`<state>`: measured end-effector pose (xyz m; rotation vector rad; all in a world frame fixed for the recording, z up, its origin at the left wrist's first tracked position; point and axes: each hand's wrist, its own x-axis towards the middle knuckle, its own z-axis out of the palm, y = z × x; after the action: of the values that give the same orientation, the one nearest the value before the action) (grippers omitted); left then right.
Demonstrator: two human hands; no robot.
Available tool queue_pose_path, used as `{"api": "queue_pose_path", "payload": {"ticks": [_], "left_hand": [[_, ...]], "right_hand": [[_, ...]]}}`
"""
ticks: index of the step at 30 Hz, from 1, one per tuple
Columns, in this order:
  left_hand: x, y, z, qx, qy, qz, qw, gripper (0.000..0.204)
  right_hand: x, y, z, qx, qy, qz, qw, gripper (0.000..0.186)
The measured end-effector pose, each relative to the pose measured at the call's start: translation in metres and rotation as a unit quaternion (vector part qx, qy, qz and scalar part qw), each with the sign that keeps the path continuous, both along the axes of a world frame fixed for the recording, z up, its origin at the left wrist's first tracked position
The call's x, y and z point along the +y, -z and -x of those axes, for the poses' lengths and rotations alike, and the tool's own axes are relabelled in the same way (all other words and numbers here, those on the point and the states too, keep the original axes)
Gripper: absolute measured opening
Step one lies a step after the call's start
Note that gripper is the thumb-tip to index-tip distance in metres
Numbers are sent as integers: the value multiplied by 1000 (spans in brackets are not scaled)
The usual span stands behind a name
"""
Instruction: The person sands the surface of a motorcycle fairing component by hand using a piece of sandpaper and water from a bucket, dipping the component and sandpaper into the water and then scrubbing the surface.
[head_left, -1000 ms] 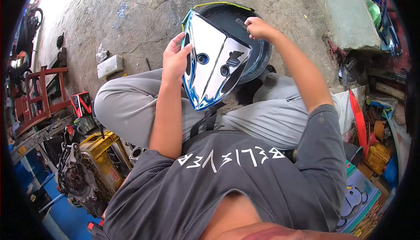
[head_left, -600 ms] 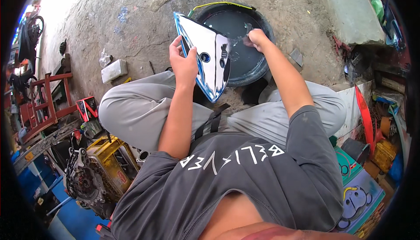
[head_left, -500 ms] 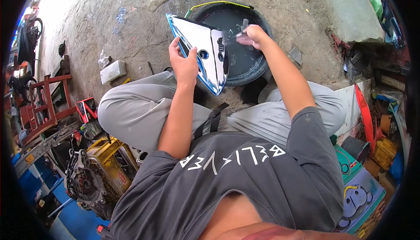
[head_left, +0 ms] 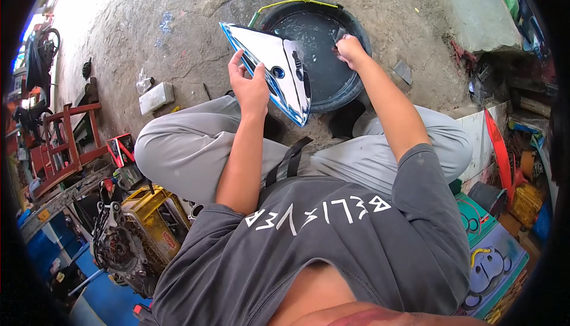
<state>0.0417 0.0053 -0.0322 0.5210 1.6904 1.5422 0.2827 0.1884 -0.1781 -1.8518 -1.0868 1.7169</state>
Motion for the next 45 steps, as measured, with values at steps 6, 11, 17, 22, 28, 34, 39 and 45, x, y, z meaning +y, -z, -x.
{"api": "queue_pose_path", "payload": {"ticks": [6,11,17,22,28,34,39,45], "left_hand": [[-5,-5,7,-16,-18,-18,1000,60],[-3,-4,3,-47,-30,-32,998,60],[-4,7,4,-82,-24,-34,996,61],[-1,7,1,-72,-23,-36,996,61],[-4,10,2,-47,-14,-36,998,61],[-3,8,-3,-25,-19,-57,998,61],[-5,12,-2,-14,-21,-52,998,61],[-2,27,-5,-1,-13,-48,999,62]], "right_hand": [[-14,-48,20,138,31,84,986,22],[-14,-149,50,217,-134,34,966,18],[5,-94,20,74,-31,26,996,13],[-10,-39,6,24,42,54,997,13],[2,-102,28,291,23,55,955,14],[7,-135,35,187,-88,-12,978,19],[-2,-67,11,0,-29,21,999,22],[-7,-32,15,161,46,70,983,23]]}}
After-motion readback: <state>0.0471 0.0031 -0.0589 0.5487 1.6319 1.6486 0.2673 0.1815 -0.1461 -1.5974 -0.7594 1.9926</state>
